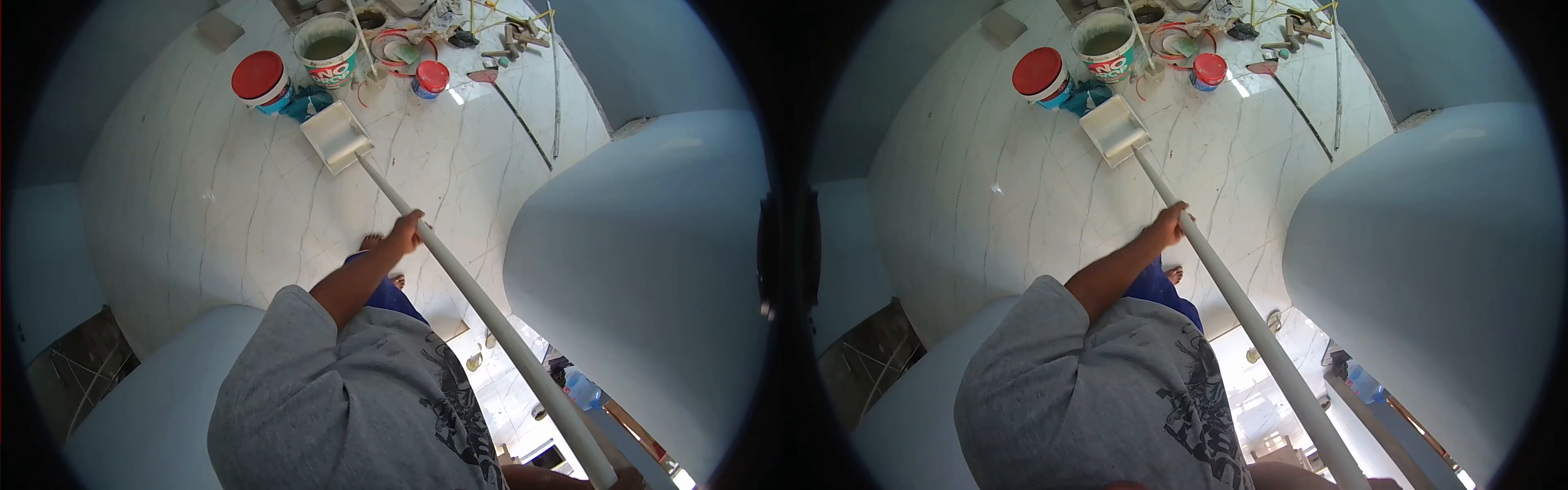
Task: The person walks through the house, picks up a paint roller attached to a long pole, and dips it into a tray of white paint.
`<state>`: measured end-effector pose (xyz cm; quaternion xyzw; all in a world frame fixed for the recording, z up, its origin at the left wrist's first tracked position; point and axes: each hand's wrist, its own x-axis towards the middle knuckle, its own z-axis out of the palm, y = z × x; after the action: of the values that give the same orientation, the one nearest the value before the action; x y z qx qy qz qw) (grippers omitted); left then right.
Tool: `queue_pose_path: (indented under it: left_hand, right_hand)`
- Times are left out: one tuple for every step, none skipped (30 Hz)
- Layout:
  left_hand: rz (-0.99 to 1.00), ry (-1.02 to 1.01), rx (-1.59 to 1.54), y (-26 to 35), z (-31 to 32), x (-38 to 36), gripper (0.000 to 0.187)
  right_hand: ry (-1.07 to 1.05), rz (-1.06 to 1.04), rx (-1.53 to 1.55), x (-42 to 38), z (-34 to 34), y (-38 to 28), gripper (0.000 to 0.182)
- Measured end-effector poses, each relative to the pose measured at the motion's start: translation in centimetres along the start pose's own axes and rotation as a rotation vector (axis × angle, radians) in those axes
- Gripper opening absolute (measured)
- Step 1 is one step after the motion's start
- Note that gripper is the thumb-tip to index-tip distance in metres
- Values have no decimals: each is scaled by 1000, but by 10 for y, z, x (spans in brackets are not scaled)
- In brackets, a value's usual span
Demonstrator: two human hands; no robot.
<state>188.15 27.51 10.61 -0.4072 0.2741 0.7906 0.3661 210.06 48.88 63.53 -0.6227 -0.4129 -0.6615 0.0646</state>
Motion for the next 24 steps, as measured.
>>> queue_pose_path:
  left_hand:
    - [23,54,33,11,0,6,26]
    - [17,18,43,22,-6,8,25]
    - [23,63,8,25,-8,11,24]
    - [30,108,-30,27,-9,14,24]
    - [32,108,-33,23,-9,16,24]
    - [49,100,11,15,-4,5,24]
    - [64,95,56,6,-3,-2,24]
    - [14,24,78,-6,-11,6,24]
    - [-1,96,80,-10,-2,-8,24]
    - [-14,164,85,-8,8,-20,24]
    - [-12,163,86,-3,5,-15,24]
    - [5,84,91,5,-4,-5,25]
    - [20,4,98,15,-7,-1,25]
    - [59,76,99,27,-6,6,24]
    - [61,107,107,39,-10,9,24]
    - [66,135,115,47,-12,12,24]
    - [74,219,78,47,-10,14,23]
    - [78,216,80,44,-8,16,23]
    - [72,167,110,36,-10,13,22]
    - [66,121,137,27,-8,3,22]
    - [37,142,83,15,-3,-7,22]
    - [-8,89,121,7,-4,-9,23]
    - [-2,111,132,3,0,-18,23]
    - [4,133,142,1,5,-24,24]
  right_hand:
    - [-21,-3,-65,-2,-6,0,19]
    - [-33,-2,-99,-4,-10,2,18]
    - [-45,-2,-132,-6,-13,4,18]
    - [-12,-9,-171,-8,-18,5,18]
    - [8,-3,-188,-8,-18,6,19]
    - [35,9,-204,-6,-12,9,19]
    - [88,34,-231,-4,-4,11,20]
    - [118,44,-239,-1,3,11,20]
    - [133,55,-233,-1,8,12,21]
    - [129,56,-215,0,5,11,22]
    - [112,49,-192,-1,4,10,22]
    - [84,35,-168,-3,-3,8,23]
    - [41,10,-146,-7,-11,4,23]
    - [-4,-25,-137,-10,-20,0,24]
    - [-35,-52,-144,-12,-23,-1,24]
    - [-52,-73,-145,-14,-22,-1,25]
    - [-55,-63,-144,-15,-21,0,25]
    - [-39,-40,-134,-14,-16,3,26]
    - [-20,-28,-128,-14,-14,4,27]
    - [8,-5,-119,-10,-7,7,27]
    - [54,29,-104,-8,1,9,28]
    - [126,72,-94,-4,13,13,28]
    - [200,118,-96,0,21,14,29]
    - [266,125,-122,-1,15,12,31]
